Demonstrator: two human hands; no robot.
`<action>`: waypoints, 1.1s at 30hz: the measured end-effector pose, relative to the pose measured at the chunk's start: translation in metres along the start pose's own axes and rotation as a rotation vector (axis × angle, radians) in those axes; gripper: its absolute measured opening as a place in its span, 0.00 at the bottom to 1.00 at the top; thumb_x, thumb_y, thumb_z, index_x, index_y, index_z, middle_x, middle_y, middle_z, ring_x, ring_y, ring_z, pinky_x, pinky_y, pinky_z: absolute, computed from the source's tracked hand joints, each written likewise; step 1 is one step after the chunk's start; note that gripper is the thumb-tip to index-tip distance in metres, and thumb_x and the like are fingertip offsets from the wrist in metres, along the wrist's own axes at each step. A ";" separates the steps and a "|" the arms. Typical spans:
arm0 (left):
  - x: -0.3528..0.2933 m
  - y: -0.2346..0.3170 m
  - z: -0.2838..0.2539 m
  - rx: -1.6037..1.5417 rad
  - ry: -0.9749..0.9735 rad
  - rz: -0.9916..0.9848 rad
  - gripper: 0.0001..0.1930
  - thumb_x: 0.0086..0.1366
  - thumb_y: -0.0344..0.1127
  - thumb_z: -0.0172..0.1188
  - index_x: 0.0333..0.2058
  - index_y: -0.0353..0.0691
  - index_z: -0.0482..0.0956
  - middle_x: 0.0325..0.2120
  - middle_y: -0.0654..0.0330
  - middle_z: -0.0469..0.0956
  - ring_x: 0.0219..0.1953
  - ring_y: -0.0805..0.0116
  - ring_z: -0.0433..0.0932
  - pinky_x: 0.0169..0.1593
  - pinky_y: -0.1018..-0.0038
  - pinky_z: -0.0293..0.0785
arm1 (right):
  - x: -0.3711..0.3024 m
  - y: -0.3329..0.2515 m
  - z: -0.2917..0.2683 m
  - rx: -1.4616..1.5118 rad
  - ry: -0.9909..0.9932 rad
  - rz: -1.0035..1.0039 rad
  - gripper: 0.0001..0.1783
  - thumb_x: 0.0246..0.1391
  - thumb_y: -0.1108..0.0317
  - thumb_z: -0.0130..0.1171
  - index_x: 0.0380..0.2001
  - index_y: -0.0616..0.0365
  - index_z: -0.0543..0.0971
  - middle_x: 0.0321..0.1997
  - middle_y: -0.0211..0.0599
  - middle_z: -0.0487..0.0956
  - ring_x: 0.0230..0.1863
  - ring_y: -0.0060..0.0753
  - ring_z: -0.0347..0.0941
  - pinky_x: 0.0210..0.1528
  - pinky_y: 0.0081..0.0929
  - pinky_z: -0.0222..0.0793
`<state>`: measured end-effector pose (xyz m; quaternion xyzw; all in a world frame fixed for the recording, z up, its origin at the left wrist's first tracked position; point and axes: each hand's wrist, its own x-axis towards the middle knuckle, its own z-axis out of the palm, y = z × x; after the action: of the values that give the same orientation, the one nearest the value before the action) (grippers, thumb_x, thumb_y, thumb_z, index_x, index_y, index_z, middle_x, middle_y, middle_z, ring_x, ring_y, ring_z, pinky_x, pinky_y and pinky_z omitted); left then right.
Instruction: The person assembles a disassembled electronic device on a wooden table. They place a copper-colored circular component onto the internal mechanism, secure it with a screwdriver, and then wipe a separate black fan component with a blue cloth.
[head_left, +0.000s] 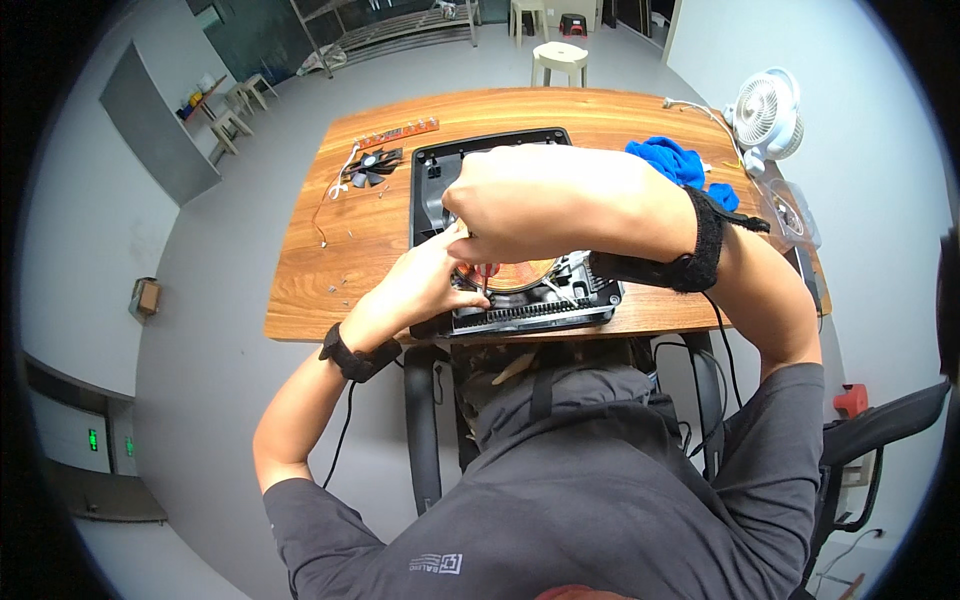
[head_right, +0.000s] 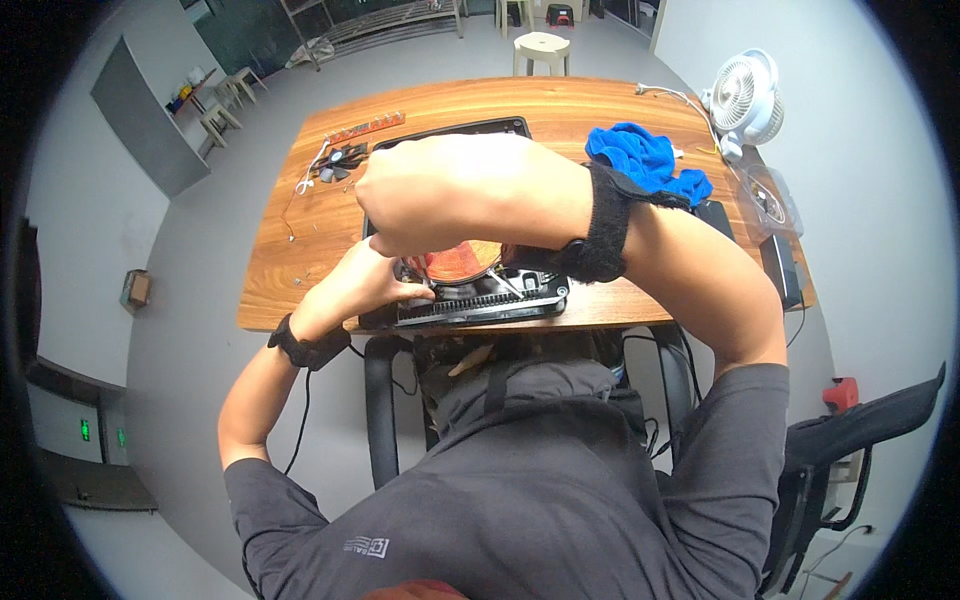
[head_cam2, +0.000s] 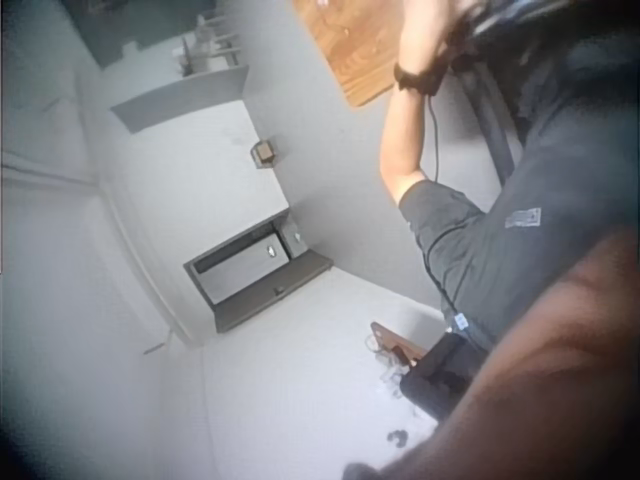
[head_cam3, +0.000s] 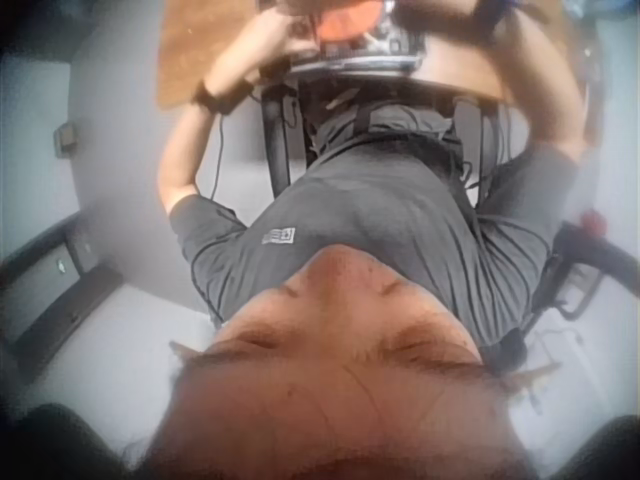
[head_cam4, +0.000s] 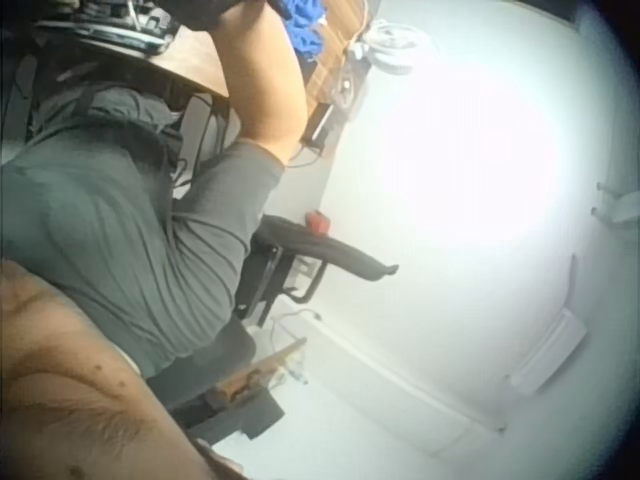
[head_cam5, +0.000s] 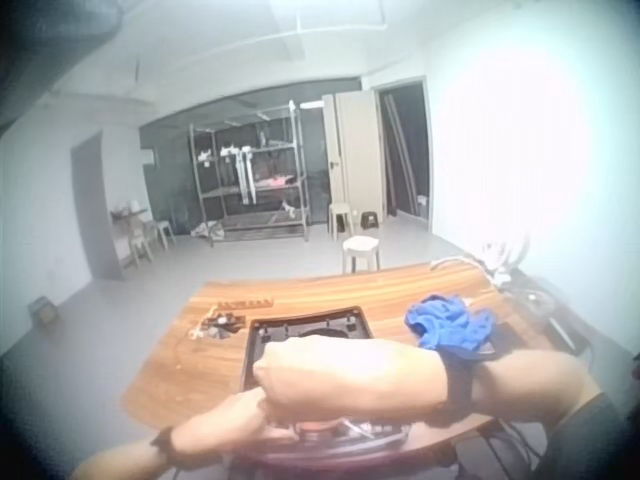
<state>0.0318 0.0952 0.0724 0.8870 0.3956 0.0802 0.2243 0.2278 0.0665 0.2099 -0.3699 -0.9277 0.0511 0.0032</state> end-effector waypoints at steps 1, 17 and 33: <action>0.000 -0.001 0.001 0.028 0.016 0.050 0.36 0.49 0.45 0.79 0.56 0.38 0.78 0.57 0.50 0.75 0.61 0.49 0.73 0.63 0.58 0.73 | -0.002 0.004 0.002 -0.009 0.027 -0.049 0.15 0.54 0.64 0.60 0.31 0.69 0.82 0.28 0.54 0.82 0.32 0.52 0.81 0.36 0.43 0.78; 0.006 -0.016 0.009 0.054 -0.035 0.040 0.31 0.50 0.50 0.78 0.48 0.35 0.83 0.54 0.50 0.77 0.59 0.49 0.74 0.61 0.59 0.73 | 0.003 0.011 0.010 -0.010 -0.045 -0.182 0.17 0.57 0.62 0.64 0.37 0.70 0.81 0.29 0.52 0.82 0.34 0.54 0.81 0.39 0.42 0.78; -0.003 -0.019 0.005 0.024 0.090 0.190 0.31 0.54 0.46 0.76 0.52 0.34 0.79 0.53 0.46 0.77 0.56 0.45 0.75 0.59 0.57 0.74 | -0.005 0.004 -0.021 0.013 0.049 -0.175 0.13 0.54 0.66 0.66 0.36 0.65 0.78 0.30 0.49 0.80 0.36 0.54 0.79 0.39 0.39 0.75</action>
<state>0.0187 0.1018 0.0591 0.9186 0.3202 0.1363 0.1872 0.2349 0.0684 0.2308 -0.2887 -0.9557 0.0474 0.0326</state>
